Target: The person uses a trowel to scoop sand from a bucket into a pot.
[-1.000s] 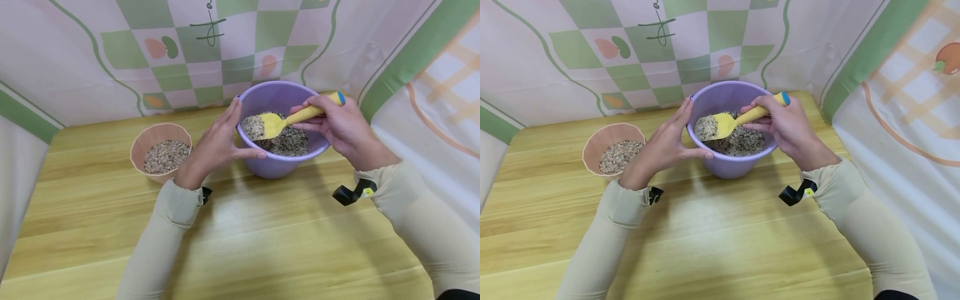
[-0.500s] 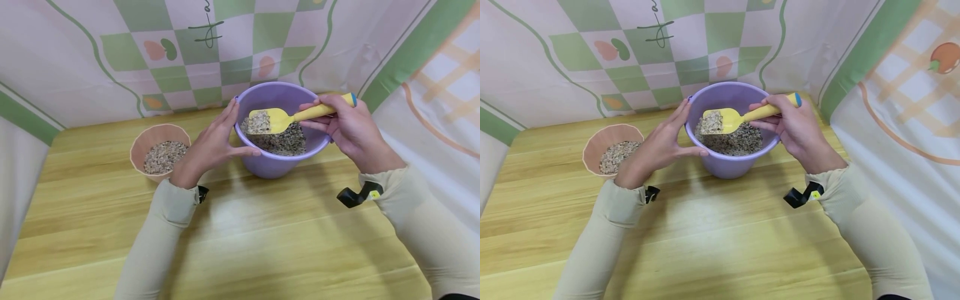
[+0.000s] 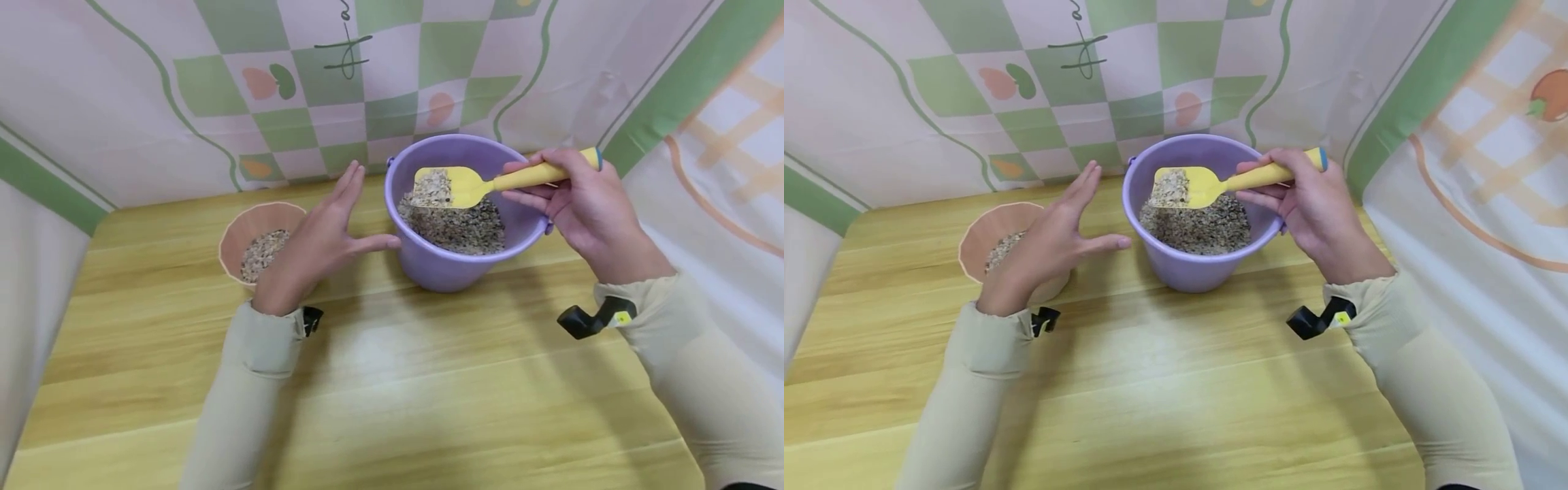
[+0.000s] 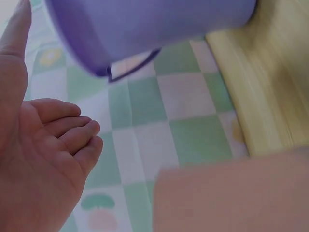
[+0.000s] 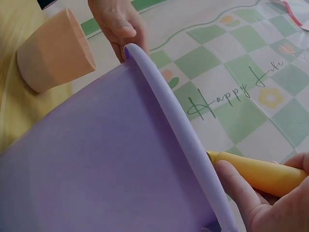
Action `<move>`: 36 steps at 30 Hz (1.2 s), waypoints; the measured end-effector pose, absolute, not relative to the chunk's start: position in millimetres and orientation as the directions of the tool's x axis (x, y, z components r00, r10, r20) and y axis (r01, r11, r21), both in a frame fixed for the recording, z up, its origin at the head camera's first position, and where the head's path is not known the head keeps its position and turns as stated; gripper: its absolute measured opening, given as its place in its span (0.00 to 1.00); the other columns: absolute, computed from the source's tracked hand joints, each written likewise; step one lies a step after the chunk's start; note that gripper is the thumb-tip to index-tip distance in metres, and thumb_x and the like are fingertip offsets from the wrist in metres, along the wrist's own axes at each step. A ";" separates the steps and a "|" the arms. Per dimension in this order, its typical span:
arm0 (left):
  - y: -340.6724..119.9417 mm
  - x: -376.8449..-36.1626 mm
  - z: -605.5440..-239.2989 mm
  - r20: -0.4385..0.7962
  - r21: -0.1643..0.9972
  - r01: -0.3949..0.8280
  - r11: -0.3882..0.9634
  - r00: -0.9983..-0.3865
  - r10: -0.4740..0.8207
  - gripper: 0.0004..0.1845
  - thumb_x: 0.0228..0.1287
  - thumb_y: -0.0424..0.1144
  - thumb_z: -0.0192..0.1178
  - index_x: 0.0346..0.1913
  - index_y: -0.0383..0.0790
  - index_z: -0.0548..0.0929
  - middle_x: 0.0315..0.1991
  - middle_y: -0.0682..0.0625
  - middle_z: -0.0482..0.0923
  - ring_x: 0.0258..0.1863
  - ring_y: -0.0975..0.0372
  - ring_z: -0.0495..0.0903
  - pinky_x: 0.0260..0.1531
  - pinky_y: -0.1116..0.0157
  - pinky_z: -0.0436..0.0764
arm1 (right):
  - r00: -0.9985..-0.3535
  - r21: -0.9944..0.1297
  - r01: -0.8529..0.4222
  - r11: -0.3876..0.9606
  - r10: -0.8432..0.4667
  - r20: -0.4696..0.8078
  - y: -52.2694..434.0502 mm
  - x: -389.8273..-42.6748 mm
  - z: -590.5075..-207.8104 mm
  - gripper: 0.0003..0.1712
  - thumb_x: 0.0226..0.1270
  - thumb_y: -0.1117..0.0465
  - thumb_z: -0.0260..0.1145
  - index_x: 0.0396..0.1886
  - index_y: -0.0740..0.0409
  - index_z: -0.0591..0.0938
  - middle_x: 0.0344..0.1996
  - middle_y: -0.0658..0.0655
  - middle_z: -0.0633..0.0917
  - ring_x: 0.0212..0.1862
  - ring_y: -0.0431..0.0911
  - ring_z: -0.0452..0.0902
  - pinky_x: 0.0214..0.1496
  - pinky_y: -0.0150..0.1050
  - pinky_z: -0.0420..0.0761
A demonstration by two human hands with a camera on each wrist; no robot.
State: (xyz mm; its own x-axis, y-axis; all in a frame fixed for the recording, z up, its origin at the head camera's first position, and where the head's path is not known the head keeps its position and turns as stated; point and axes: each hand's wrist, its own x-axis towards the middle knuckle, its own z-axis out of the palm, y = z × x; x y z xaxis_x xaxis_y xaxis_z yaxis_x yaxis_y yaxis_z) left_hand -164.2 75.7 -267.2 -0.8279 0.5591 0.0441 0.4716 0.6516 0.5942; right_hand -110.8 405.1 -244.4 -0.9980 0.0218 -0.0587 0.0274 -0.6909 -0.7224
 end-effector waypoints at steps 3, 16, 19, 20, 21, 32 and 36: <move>58.9 -167.0 -265.1 0.031 0.617 0.442 0.651 -0.840 0.541 0.62 0.53 0.72 0.62 0.79 0.56 0.34 0.77 0.66 0.25 0.77 0.61 0.40 0.74 0.54 0.54 | -0.998 -0.716 0.021 -0.698 0.023 -0.052 405.7 -113.0 -244.3 0.11 0.74 0.73 0.56 0.37 0.80 0.80 0.37 0.78 0.84 0.46 0.66 0.84 0.49 0.57 0.81; -9.9 -174.4 -269.6 -0.012 0.559 0.372 0.741 -0.890 0.456 0.67 0.49 0.67 0.71 0.81 0.46 0.38 0.80 0.52 0.33 0.78 0.50 0.42 0.73 0.43 0.54 | -0.997 -0.618 0.035 -0.785 0.017 -0.077 415.3 -119.1 -240.7 0.13 0.75 0.73 0.55 0.34 0.80 0.80 0.36 0.80 0.84 0.47 0.69 0.83 0.48 0.63 0.80; -15.8 -172.7 -270.8 -0.006 0.578 0.365 0.730 -0.893 0.451 0.67 0.48 0.66 0.73 0.81 0.48 0.40 0.81 0.52 0.36 0.78 0.50 0.46 0.71 0.42 0.56 | -0.996 -0.596 0.041 -0.802 0.017 -0.091 419.3 -118.8 -240.3 0.13 0.75 0.72 0.54 0.34 0.80 0.80 0.35 0.80 0.83 0.47 0.69 0.83 0.47 0.64 0.80; -17.4 -172.4 -271.4 -0.002 0.583 0.365 0.726 -0.893 0.451 0.67 0.48 0.65 0.73 0.81 0.48 0.41 0.80 0.52 0.37 0.77 0.49 0.47 0.71 0.42 0.57 | -0.995 -0.585 0.042 -0.810 0.017 -0.095 420.4 -118.9 -240.1 0.13 0.75 0.72 0.54 0.33 0.80 0.80 0.35 0.81 0.83 0.47 0.70 0.82 0.47 0.64 0.80; -19.0 -172.1 -272.1 0.000 0.587 0.366 0.722 -0.892 0.452 0.67 0.48 0.64 0.74 0.81 0.48 0.41 0.80 0.52 0.38 0.77 0.49 0.47 0.71 0.42 0.57 | -0.995 -0.574 0.045 -0.818 0.015 -0.098 421.4 -119.1 -239.7 0.14 0.76 0.72 0.54 0.33 0.80 0.79 0.36 0.81 0.83 0.47 0.70 0.82 0.47 0.65 0.80; -30.8 -168.0 -279.1 -0.073 0.559 0.312 0.768 -0.904 0.421 0.66 0.49 0.66 0.73 0.80 0.41 0.43 0.80 0.44 0.33 0.78 0.44 0.43 0.71 0.40 0.54 | -0.994 -0.561 0.076 -0.825 -0.018 -0.108 413.4 -125.8 -231.9 0.13 0.75 0.72 0.54 0.34 0.80 0.79 0.34 0.81 0.83 0.48 0.72 0.81 0.49 0.67 0.78; -30.0 -166.1 -282.9 -0.070 0.572 0.315 0.758 -0.901 0.427 0.65 0.48 0.66 0.73 0.81 0.43 0.47 0.80 0.42 0.35 0.77 0.43 0.45 0.71 0.40 0.55 | -0.993 -0.590 0.095 -0.802 -0.035 -0.112 406.5 -127.9 -230.8 0.13 0.74 0.72 0.55 0.34 0.80 0.80 0.36 0.82 0.83 0.47 0.71 0.82 0.48 0.66 0.78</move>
